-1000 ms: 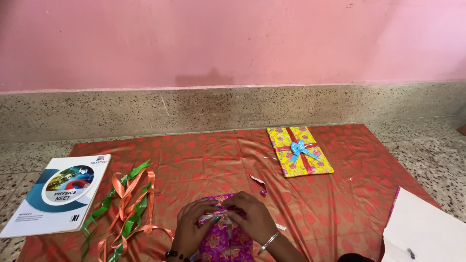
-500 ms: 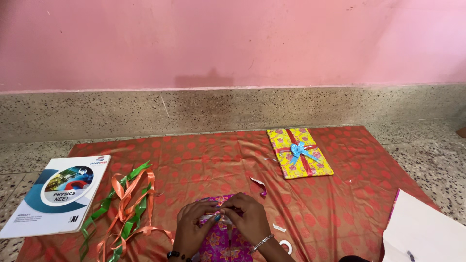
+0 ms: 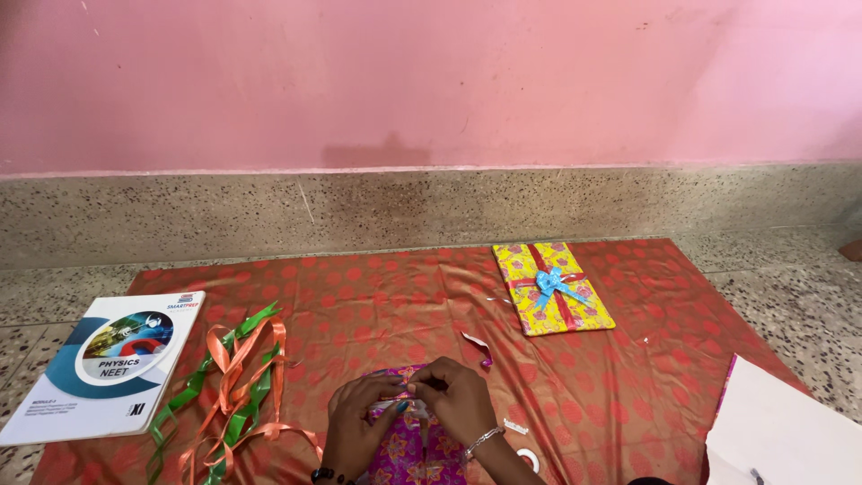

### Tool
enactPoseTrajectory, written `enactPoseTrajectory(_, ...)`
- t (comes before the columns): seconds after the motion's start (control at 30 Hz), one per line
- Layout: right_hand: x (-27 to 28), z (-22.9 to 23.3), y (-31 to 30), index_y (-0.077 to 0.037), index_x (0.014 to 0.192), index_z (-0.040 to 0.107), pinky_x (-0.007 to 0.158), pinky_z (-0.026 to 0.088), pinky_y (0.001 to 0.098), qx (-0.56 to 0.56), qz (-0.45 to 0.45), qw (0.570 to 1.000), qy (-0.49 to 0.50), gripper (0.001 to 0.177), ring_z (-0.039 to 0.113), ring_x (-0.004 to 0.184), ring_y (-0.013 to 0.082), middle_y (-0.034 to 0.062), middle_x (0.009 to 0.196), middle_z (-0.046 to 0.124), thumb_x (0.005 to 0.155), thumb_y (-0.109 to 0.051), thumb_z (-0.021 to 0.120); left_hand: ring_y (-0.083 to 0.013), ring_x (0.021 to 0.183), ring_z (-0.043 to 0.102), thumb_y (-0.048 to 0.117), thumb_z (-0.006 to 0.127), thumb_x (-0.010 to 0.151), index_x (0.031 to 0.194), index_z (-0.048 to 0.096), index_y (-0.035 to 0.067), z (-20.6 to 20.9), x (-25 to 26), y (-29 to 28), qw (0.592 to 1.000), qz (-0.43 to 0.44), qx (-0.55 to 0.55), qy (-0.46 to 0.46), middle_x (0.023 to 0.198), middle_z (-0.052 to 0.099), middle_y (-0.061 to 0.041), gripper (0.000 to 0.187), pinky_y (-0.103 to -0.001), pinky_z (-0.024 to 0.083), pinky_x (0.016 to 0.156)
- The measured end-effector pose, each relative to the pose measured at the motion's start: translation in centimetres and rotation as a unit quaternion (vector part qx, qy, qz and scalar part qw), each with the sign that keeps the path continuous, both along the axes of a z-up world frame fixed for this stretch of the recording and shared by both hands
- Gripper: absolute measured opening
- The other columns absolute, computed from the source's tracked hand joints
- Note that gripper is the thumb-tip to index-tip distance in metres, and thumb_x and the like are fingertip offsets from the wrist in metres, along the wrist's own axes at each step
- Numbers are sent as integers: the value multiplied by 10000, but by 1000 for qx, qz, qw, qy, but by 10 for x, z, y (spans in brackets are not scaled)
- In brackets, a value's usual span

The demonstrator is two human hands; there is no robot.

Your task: The person wraps a small rectangular box with purple floral wrapping paper, folds the edges, and secures the paper with clear adhesive tape. They smooth the surface and adjust the package while sitting on a patterned mat.

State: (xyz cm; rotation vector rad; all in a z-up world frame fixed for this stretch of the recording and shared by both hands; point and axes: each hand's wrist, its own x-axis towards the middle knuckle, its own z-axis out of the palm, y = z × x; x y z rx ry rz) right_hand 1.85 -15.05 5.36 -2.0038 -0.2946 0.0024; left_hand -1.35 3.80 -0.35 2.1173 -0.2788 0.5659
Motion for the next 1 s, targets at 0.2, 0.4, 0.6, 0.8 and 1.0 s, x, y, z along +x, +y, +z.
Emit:
enactPoseTrajectory(0.2,9,2,1,-34,928,784,675,577,302,-9,11,1000,21,206,750,721,150,71,849,778,822,-211,799,-224,1091,656,254,833,754,1059,744,148,-9,-7,-6,997,45,-56,11,1070,764,10,335,-402,422,1002)
enactPoseTrajectory(0.4,9,-3,5,-39,916,797,675,568,299,-49,-2,999,8,189,740,720,134,55,858,771,820,-201,787,-225,1131,654,227,818,783,1011,738,146,-11,-7,-5,998,30,-44,-26,1104,781,17,255,-407,398,1019)
enactPoseTrajectory(0.6,23,-15,-1,-1,953,748,675,584,280,100,-18,991,91,173,720,717,119,75,800,770,914,-168,725,-189,1197,650,260,826,805,978,741,171,-10,-8,-5,999,35,-28,-28,1128,791,34,212,-412,347,1075)
enactPoseTrajectory(0.8,17,-16,-18,9,1001,708,766,625,288,199,23,979,28,132,747,826,121,70,924,731,944,-109,696,-183,1211,615,257,734,843,1103,819,238,-1,2,3,997,30,66,-1,1189,747,27,274,-429,322,1066)
enactPoseTrajectory(1.0,-4,-22,-22,1,1030,686,865,587,302,170,50,984,-30,109,723,957,152,72,1037,722,950,-69,667,-170,1210,613,237,741,843,1005,795,178,8,8,-4,997,29,64,-13,1234,739,15,181,-458,286,1065)
